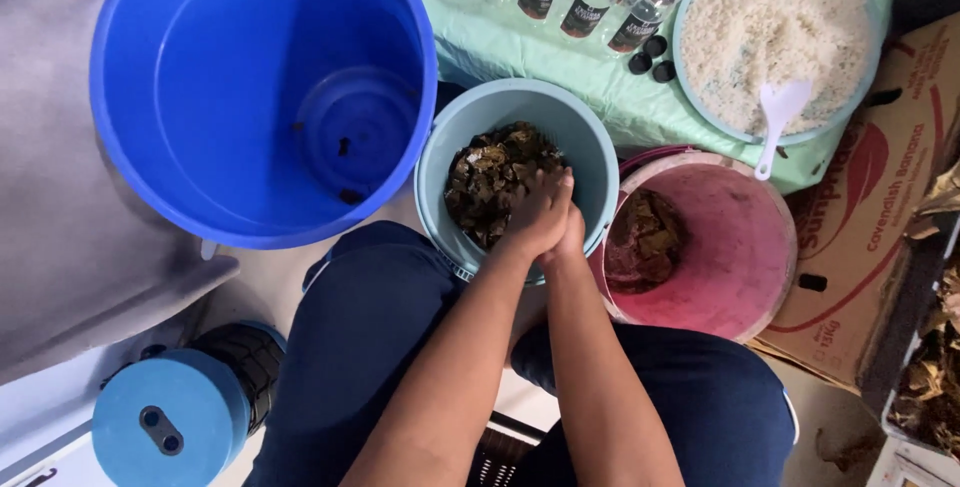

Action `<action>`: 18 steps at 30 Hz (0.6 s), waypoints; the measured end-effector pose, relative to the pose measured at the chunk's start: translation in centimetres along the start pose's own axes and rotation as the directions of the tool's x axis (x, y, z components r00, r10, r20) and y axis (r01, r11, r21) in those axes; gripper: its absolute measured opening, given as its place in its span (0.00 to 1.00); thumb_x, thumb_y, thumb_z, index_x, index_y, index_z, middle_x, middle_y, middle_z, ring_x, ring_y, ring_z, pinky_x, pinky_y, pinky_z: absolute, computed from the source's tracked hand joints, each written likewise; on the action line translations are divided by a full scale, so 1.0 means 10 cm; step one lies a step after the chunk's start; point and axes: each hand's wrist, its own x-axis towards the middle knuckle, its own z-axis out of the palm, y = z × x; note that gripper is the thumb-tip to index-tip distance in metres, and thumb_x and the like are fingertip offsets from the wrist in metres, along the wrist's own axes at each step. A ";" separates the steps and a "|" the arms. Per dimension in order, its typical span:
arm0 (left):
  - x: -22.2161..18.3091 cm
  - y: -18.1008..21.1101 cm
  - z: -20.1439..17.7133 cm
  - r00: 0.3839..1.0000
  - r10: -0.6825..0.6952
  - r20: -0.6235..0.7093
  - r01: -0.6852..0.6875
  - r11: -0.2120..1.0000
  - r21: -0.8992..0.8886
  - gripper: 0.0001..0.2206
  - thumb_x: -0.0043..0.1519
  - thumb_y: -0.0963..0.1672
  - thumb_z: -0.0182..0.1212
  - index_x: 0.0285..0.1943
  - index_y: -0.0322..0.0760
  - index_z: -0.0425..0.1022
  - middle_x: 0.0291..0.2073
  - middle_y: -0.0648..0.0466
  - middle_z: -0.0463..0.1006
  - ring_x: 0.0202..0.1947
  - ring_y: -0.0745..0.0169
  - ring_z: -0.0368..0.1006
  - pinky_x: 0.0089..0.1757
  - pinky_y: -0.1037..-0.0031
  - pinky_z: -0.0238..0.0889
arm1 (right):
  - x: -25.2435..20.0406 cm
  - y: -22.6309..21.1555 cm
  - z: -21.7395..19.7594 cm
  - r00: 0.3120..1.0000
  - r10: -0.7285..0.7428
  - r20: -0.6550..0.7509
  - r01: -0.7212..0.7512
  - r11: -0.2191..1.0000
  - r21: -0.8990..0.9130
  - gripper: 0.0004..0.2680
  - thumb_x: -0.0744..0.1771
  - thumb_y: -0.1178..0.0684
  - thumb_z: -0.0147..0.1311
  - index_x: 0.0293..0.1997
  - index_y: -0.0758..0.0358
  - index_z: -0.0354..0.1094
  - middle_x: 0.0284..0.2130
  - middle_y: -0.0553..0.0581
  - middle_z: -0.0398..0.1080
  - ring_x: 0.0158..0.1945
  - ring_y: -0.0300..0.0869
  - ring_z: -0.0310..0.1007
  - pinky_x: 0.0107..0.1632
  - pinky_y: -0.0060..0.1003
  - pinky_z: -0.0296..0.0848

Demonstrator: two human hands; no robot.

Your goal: Preparing a mixture for charcoal briquettes by crushing dried leaves and mixing them with powder and liquid in a bucket.

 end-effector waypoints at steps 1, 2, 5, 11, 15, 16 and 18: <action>0.06 -0.04 0.01 1.000 0.007 -0.016 -0.007 1.000 0.022 0.33 0.73 0.59 0.16 0.83 0.46 0.47 0.81 0.46 0.42 0.81 0.44 0.30 0.72 0.47 0.19 | 0.04 0.04 -0.01 1.000 0.006 0.009 -0.006 0.999 0.032 0.24 0.73 0.38 0.29 0.78 0.58 0.40 0.59 0.69 0.64 0.55 0.53 0.66 0.57 0.53 0.67; 0.09 -0.09 0.06 1.000 0.009 -0.023 -0.008 0.999 0.039 0.34 0.73 0.58 0.16 0.83 0.41 0.45 0.81 0.43 0.40 0.81 0.38 0.32 0.72 0.44 0.23 | 0.05 0.11 -0.06 1.000 0.020 0.012 -0.021 0.998 0.062 0.23 0.73 0.40 0.29 0.79 0.58 0.39 0.58 0.69 0.65 0.53 0.53 0.68 0.56 0.53 0.68; 0.48 -0.55 0.15 0.982 -0.020 -0.190 0.067 0.967 0.246 0.30 0.74 0.56 0.24 0.76 0.40 0.59 0.76 0.39 0.54 0.75 0.33 0.51 0.67 0.38 0.48 | 0.15 0.31 -0.05 0.999 0.044 0.015 -0.046 0.991 0.122 0.22 0.74 0.43 0.27 0.79 0.57 0.36 0.56 0.68 0.68 0.49 0.52 0.71 0.52 0.53 0.72; 0.25 -0.53 0.03 0.962 -0.138 -0.235 0.180 0.969 0.168 0.25 0.75 0.51 0.30 0.75 0.38 0.63 0.74 0.36 0.58 0.72 0.29 0.56 0.64 0.38 0.59 | 0.40 0.52 -0.09 0.997 0.068 0.044 -0.076 0.968 0.238 0.20 0.76 0.48 0.25 0.81 0.55 0.30 0.51 0.67 0.72 0.41 0.51 0.78 0.44 0.52 0.78; 0.21 -0.44 0.08 0.962 -0.145 -0.231 0.169 0.982 0.087 0.25 0.75 0.51 0.31 0.75 0.37 0.63 0.74 0.36 0.58 0.72 0.30 0.56 0.64 0.40 0.57 | 0.13 0.23 0.07 0.995 0.104 -0.002 -0.103 0.984 0.149 0.20 0.75 0.46 0.29 0.79 0.60 0.40 0.48 0.63 0.72 0.35 0.43 0.74 0.39 0.46 0.77; 0.20 -0.41 0.09 0.961 -0.150 -0.232 0.160 0.987 0.025 0.25 0.75 0.51 0.32 0.75 0.37 0.63 0.74 0.35 0.59 0.72 0.30 0.56 0.65 0.41 0.57 | 0.18 0.24 0.04 0.992 0.107 -0.068 -0.098 0.987 0.127 0.17 0.75 0.44 0.34 0.71 0.60 0.52 0.40 0.60 0.72 0.30 0.43 0.71 0.34 0.44 0.73; 0.19 -0.35 0.09 0.961 -0.152 -0.231 0.147 0.988 -0.036 0.25 0.75 0.51 0.32 0.75 0.36 0.63 0.73 0.35 0.59 0.73 0.31 0.55 0.65 0.41 0.56 | 0.27 0.35 -0.02 0.985 0.105 -0.136 -0.091 0.990 0.106 0.16 0.74 0.42 0.38 0.64 0.59 0.64 0.33 0.58 0.71 0.25 0.43 0.68 0.28 0.43 0.69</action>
